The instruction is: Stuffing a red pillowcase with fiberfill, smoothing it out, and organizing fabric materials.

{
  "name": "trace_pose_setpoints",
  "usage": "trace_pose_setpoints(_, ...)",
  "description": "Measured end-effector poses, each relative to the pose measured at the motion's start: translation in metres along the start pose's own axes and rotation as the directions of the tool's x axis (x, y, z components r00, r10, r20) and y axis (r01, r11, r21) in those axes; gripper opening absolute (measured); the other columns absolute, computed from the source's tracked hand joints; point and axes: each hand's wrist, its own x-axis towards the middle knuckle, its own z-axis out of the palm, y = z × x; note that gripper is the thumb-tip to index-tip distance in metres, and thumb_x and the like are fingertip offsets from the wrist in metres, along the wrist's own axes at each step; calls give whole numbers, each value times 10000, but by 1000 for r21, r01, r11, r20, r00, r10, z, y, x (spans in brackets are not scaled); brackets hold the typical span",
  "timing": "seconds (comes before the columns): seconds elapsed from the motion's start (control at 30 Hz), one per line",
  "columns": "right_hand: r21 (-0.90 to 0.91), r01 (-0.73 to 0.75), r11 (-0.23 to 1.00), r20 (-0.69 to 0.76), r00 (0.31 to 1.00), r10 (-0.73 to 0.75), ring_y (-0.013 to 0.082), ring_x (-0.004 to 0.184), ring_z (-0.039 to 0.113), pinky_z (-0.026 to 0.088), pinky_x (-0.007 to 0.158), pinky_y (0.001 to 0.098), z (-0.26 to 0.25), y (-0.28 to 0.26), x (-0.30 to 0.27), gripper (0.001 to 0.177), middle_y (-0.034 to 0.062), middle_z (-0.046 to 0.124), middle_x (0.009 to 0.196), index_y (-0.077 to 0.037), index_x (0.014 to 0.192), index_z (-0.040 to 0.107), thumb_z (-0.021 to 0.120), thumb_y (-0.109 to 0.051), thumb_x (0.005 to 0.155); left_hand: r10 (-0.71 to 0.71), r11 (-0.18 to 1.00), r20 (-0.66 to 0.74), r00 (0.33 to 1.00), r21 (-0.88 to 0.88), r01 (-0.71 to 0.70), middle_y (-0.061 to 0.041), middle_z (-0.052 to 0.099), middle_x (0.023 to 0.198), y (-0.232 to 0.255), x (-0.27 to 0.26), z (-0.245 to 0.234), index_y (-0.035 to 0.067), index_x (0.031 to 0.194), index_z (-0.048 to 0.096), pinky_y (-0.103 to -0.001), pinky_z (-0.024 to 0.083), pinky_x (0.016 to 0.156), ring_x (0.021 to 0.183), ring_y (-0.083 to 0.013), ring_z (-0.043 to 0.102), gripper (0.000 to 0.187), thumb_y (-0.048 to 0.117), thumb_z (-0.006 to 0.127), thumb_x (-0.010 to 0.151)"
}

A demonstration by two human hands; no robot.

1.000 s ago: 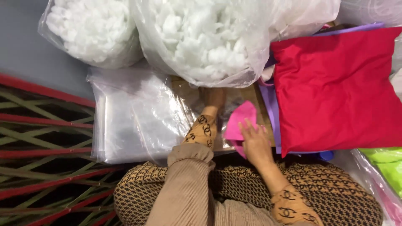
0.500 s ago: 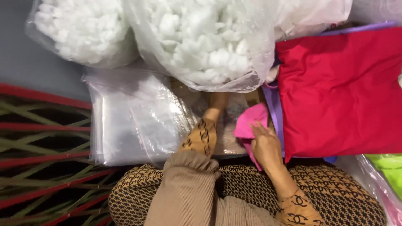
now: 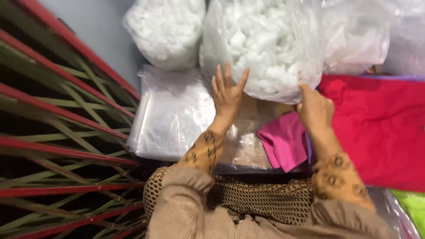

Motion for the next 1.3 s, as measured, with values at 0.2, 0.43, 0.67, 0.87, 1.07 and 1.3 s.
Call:
trace_pose_setpoints(0.2, 108, -94, 990, -145, 983, 110, 525, 816, 700, 527, 619, 597, -64, 20, 115, 275, 235, 751, 859, -239, 1144, 782, 651, -270, 905, -489, 740, 222, 843, -406, 536, -155, 599, 1274, -77, 135, 41, 73, 1360, 522, -522, 453, 955, 1198, -379, 549, 496, 293, 550, 916)
trace_pose_setpoints(0.43, 163, 184, 969, -522, 850, -74, 350, 712, 705, 489, 562, 471, -115, 0, 177, 135, 60, 757, 856, -175, 1215, 817, 728, -207, 1119, -277, 959, -208, 938, -122, 256, -179, 433, 1374, -122, 200, 43, 86, 968, 707, -487, 476, 504, 1050, -443, 585, 220, -102, 659, 865)
trace_pose_setpoints(0.67, 232, 8, 973, 129, 991, -39, 607, 1131, 548, 453, 873, 698, -126, -58, 144, 748, 335, 406, 1407, -203, 1666, 254, 608, -382, 1032, -165, 977, 275, 947, -84, 195, -163, 326, 1614, -111, 112, 67, 244, 1472, 424, -603, 393, 1089, 1396, -451, 380, 597, 174, 566, 896)
trace_pose_setpoints(0.87, 236, -137, 962, 265, 961, 72, 496, 1145, 607, 475, 844, 619, -147, -63, 99, 656, 240, 628, 1298, -195, 1615, 406, 530, -392, 1003, 113, 992, 482, 869, -7, -125, -133, 12, 1680, -67, 64, 16, 312, 1600, 322, -756, 89, 1203, 1538, -423, -37, 901, 788, 541, 867)
trace_pose_setpoints(1.07, 218, 28, 976, -291, 956, 37, 503, 1308, 347, 354, 1064, 618, -113, -49, 55, 764, 276, 323, 1448, -84, 1609, 356, 815, -341, 1055, 486, 874, 344, 804, -200, -442, -131, 161, 1676, -13, 74, -20, 275, 1629, 272, -647, 52, 1230, 1549, -397, 130, 891, 571, 750, 938)
trace_pose_setpoints(1.3, 232, 198, 952, -132, 976, -170, 547, 1541, 21, 176, 1275, 728, -7, -51, 128, 1164, 360, -49, 1615, -58, 1698, 278, 973, -423, 839, 454, 851, 164, 876, 212, -481, -70, 188, 1694, -56, 76, 185, 253, 1221, 755, -704, 73, 1264, 1542, -457, 39, 547, -81, 770, 789)
